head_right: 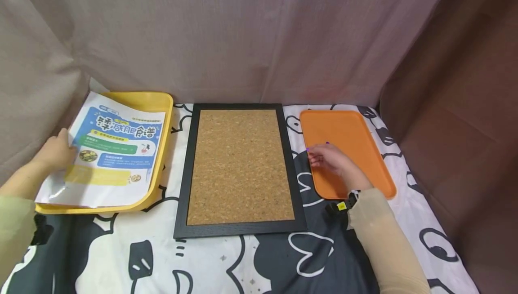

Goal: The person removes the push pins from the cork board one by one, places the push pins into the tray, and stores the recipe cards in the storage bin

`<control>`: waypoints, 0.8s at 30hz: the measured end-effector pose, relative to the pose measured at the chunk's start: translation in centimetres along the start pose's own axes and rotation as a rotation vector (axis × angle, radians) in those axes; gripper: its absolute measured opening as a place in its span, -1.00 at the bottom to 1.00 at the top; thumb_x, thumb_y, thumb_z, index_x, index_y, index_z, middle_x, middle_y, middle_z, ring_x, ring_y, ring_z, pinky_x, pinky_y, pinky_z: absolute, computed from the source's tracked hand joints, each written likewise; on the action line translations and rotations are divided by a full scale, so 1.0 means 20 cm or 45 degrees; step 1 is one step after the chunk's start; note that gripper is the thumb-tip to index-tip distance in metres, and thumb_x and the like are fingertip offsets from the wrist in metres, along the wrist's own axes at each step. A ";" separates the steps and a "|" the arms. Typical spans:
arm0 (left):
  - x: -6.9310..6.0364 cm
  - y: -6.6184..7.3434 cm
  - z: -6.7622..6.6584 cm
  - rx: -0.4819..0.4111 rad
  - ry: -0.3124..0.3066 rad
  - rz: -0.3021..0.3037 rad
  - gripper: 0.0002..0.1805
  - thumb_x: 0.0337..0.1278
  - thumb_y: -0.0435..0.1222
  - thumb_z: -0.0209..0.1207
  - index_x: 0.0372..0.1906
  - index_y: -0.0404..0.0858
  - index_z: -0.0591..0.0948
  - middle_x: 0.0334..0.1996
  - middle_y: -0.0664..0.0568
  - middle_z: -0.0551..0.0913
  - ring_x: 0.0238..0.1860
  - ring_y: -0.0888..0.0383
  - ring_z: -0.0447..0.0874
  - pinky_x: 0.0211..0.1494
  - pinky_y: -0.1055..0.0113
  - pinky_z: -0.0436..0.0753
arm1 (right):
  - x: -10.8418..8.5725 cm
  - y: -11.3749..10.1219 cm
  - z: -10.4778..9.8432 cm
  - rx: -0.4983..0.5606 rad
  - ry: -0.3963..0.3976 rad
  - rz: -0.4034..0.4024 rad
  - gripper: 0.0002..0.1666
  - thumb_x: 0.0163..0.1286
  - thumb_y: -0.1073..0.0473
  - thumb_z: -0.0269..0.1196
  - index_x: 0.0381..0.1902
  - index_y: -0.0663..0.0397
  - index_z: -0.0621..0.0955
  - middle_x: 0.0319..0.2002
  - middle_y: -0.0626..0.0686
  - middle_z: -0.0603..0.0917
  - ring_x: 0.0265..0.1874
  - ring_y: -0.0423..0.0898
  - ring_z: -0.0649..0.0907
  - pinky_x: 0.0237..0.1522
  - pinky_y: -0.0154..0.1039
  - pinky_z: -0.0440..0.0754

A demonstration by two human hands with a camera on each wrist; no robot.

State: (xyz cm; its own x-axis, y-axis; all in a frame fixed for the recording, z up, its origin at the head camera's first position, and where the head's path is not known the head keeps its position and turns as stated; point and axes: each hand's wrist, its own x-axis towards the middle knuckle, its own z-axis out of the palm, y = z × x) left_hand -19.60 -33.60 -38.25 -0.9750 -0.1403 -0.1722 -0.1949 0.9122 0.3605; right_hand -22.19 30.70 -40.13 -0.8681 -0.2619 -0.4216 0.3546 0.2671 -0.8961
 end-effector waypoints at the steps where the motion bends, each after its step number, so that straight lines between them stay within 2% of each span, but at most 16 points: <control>1: 0.00 0.01 0.02 0.022 -0.021 -0.038 -0.27 0.15 -0.42 -0.22 0.29 -0.73 -0.25 0.06 -0.79 0.05 0.07 -0.61 0.13 0.16 -0.37 0.25 | 0.00 0.00 0.00 -0.008 0.004 0.003 -0.65 0.45 0.20 -0.05 -0.48 -0.16 0.59 -0.50 -0.14 0.60 -0.48 -0.27 0.57 -0.28 -0.45 0.62; 5: -0.02 0.06 0.07 0.101 -0.013 -0.168 -0.18 0.14 -0.35 -0.09 0.28 -0.76 -0.25 0.07 -0.75 0.01 0.08 -0.56 0.06 0.18 -0.33 0.25 | 0.00 0.02 -0.01 -0.021 0.004 0.000 -0.64 0.46 0.20 -0.05 -0.47 -0.17 0.58 -0.50 -0.16 0.59 -0.48 -0.28 0.56 -0.29 -0.45 0.62; 9: -0.04 0.10 0.08 0.139 0.002 -0.158 -0.13 0.16 -0.24 -0.06 0.24 -0.82 -0.20 0.12 -0.76 -0.03 0.14 -0.57 -0.05 0.27 -0.33 0.07 | 0.00 0.02 -0.04 -0.035 0.011 -0.017 -0.64 0.45 0.22 -0.04 -0.48 -0.19 0.59 -0.51 -0.17 0.58 -0.49 -0.28 0.56 -0.30 -0.45 0.63; 12: -0.05 0.14 0.08 0.127 0.022 -0.059 -0.17 0.17 -0.18 -0.06 0.23 -0.82 -0.07 0.14 -0.75 -0.02 0.17 -0.60 -0.05 0.26 -0.37 0.03 | -0.01 0.01 -0.07 -0.083 0.050 -0.008 -0.64 0.44 0.19 -0.01 -0.50 -0.24 0.60 -0.51 -0.18 0.57 -0.50 -0.29 0.57 -0.30 -0.45 0.63; 14: -0.05 0.18 0.08 0.085 0.051 0.009 -0.21 0.19 -0.17 -0.06 0.25 -0.75 0.01 0.19 -0.71 0.02 0.18 -0.60 -0.01 0.24 -0.39 0.08 | -0.02 0.01 -0.09 -0.122 0.073 0.010 -0.66 0.44 0.16 0.00 -0.50 -0.25 0.58 -0.52 -0.19 0.56 -0.50 -0.30 0.56 -0.29 -0.45 0.63; 20: -0.04 0.36 0.11 -0.222 0.212 0.222 -0.37 0.27 -0.22 -0.05 0.28 -0.59 0.18 0.15 -0.56 0.29 0.16 -0.44 0.25 0.19 -0.28 0.29 | -0.06 0.03 -0.15 -0.198 0.125 0.051 -0.76 0.45 0.10 0.00 -0.39 -0.14 0.56 -0.51 -0.19 0.55 -0.49 -0.28 0.54 -0.28 -0.46 0.62; 24: -0.06 0.48 0.15 -0.386 0.259 0.312 -0.44 0.30 -0.22 -0.07 0.25 -0.53 0.26 0.11 -0.48 0.39 0.13 -0.35 0.35 0.18 -0.21 0.35 | -0.09 0.05 -0.18 -0.273 0.163 0.074 -0.73 0.46 0.09 -0.03 -0.21 0.13 0.54 -0.49 -0.18 0.55 -0.47 -0.27 0.54 -0.29 -0.47 0.61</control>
State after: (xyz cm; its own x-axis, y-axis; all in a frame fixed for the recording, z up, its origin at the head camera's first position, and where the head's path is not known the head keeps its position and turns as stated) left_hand -20.06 -23.59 -37.31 -0.9915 -0.0348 0.1250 0.0517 0.7778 0.6264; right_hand -21.57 34.78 -39.71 -0.8902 -0.1244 -0.4383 0.3352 0.4726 -0.8151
